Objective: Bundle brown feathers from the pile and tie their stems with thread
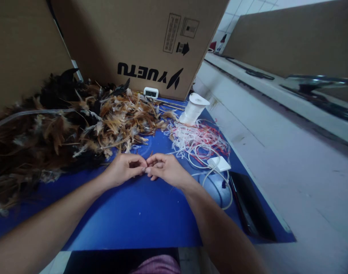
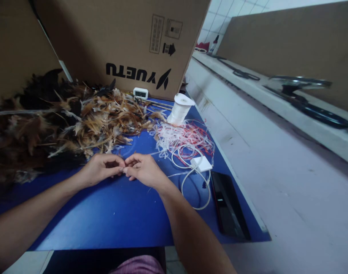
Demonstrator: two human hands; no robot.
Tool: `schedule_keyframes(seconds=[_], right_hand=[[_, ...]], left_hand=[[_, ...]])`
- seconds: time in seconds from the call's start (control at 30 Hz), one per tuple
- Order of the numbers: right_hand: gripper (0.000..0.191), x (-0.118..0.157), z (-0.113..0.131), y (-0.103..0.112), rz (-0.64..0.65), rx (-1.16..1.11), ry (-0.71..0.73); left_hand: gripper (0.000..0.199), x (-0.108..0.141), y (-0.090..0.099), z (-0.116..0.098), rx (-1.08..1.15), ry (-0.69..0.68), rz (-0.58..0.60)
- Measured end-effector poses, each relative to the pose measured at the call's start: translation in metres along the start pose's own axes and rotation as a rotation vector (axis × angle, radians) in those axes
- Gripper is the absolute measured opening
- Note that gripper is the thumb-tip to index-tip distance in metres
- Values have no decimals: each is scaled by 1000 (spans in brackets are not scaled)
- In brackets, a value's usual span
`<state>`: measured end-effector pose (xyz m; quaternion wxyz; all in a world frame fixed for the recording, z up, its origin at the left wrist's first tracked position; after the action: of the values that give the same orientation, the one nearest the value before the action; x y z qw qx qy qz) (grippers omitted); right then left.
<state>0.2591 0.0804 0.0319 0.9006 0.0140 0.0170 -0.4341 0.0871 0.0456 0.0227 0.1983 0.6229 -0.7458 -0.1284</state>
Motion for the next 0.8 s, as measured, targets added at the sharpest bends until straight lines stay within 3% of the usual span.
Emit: schedule_keyframes(seconds=[0.33,0.8], right_hand=[[14,0,-2,-4,-76,-13,-43],[5,-2,-4,0,31,-4,-60]], left_hand=[[9,2,-1,-1,-65,-52,-29],[10,0,1,2,-80,-95,20]])
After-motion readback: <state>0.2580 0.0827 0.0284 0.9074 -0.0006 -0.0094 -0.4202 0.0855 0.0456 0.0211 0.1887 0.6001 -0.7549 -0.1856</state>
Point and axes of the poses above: each hand's wrist, its own x-axis away from the middle knuckle, its own y-axis out of the back of the hand, z = x × y, the point moved 1 cm from there along -x, towards the middle knuckle, and after that the axes turned 14 degrees about y, right-handed, at the moved point
